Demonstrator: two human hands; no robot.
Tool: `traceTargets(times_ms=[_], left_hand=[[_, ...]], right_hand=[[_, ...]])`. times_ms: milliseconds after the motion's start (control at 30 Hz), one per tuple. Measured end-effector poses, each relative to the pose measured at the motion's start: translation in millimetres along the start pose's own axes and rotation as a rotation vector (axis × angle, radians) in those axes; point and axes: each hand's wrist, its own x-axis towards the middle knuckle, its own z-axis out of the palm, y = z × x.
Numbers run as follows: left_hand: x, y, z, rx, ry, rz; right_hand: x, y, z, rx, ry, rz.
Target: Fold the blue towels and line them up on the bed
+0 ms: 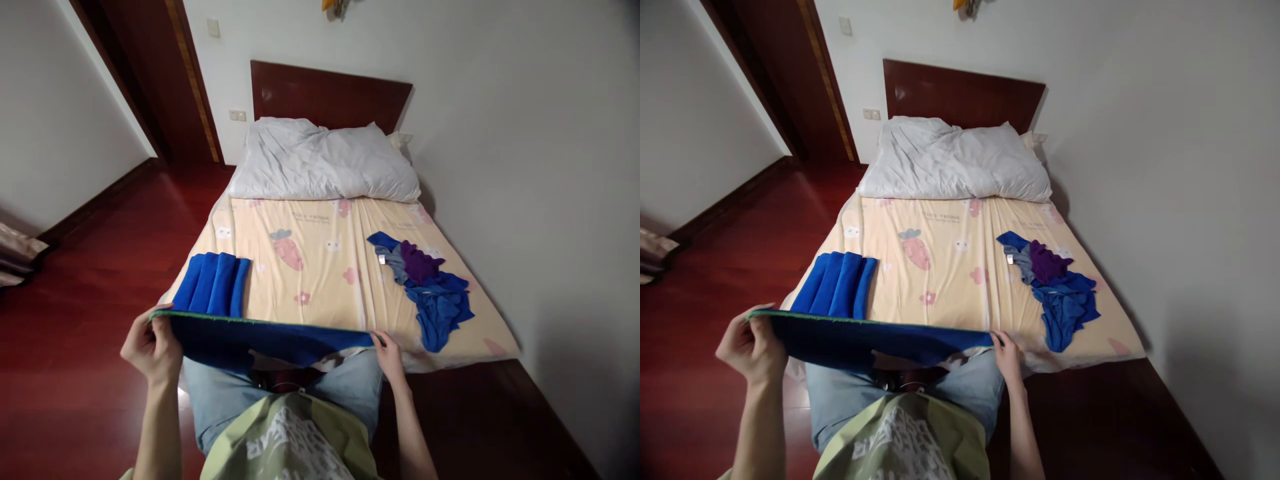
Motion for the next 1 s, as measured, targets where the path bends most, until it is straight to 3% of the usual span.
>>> traceTargets(times_ms=[133,333,600,767,1000], left_hand=[[5,-23,6,0.077,-0.121,-0.036],[2,-48,19,0.112,-0.246,-0.076],[17,-60,50,0.119,-0.535,-0.012],[24,-58,74,0.013,-0.544,-0.071],[24,-43,95,-0.206,-0.569,-0.206]], right_hand=[[24,7,-22,0.049,0.249,0.057],[48,-5,-58,0.074,0.428,0.018],[80,-18,-103,-0.029,0.497,-0.082],[91,-33,-117,-0.021,0.491,-0.129],[97,-47,-133,0.026,0.495,-0.005]])
